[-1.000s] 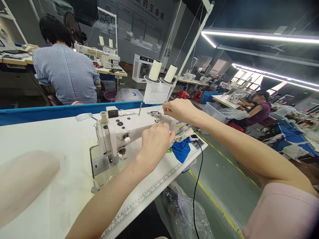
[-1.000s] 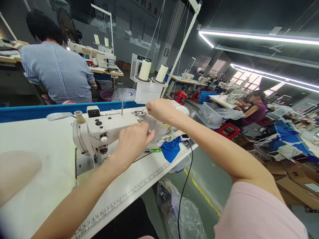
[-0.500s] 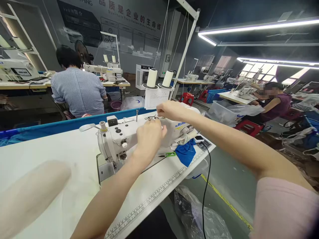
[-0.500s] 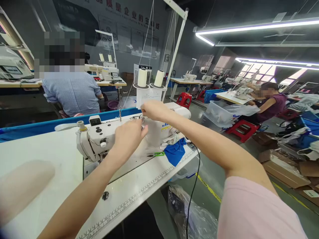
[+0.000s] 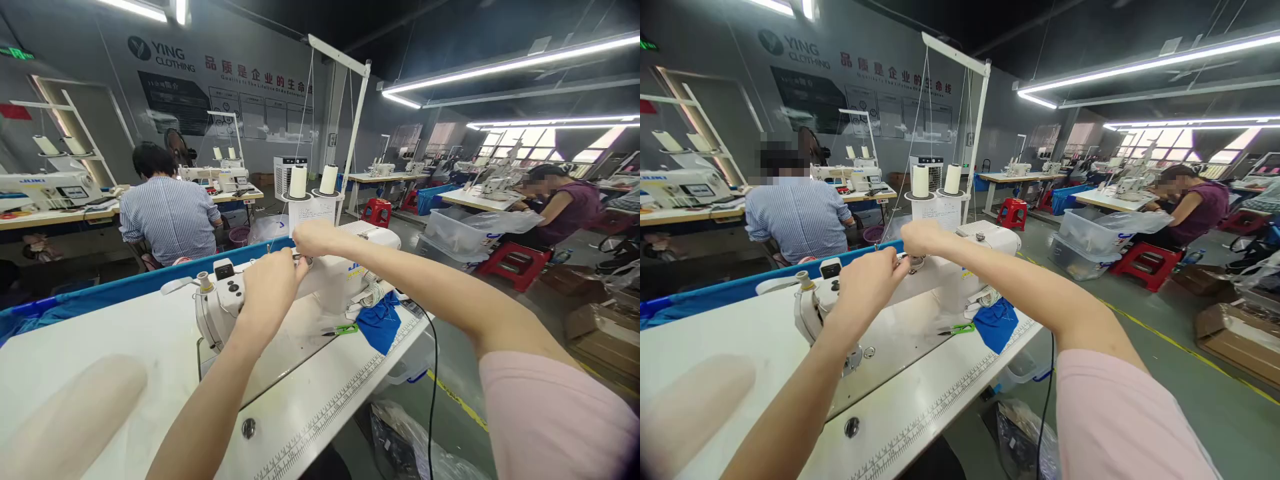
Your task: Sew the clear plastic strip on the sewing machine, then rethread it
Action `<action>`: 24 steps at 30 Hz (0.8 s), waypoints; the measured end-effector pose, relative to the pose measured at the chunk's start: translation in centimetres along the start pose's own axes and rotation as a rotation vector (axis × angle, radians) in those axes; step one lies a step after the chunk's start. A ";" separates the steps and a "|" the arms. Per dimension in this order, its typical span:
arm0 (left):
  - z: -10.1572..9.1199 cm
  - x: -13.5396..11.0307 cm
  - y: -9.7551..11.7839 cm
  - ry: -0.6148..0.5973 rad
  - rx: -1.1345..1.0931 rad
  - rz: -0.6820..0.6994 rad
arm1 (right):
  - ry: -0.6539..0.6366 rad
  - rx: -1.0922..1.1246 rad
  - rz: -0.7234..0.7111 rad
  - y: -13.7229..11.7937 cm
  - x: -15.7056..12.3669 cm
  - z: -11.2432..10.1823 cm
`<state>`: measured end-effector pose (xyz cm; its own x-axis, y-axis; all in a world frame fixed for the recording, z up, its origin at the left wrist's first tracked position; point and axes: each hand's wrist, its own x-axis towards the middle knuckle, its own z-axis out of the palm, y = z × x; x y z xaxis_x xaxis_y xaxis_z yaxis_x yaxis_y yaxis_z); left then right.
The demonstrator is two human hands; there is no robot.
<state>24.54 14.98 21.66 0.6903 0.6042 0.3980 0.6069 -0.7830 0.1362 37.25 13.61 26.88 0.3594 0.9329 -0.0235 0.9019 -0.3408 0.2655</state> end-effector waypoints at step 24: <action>1.2 -3.9 -0.2 -0.101 0.129 0.030 | 0.283 0.145 -0.048 3.0 -3.5 5.0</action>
<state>22.21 12.92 18.97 0.7411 0.5977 0.3059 0.6264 -0.7795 0.0053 39.88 8.71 22.95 0.2530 0.9367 0.2420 0.9482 -0.2898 0.1301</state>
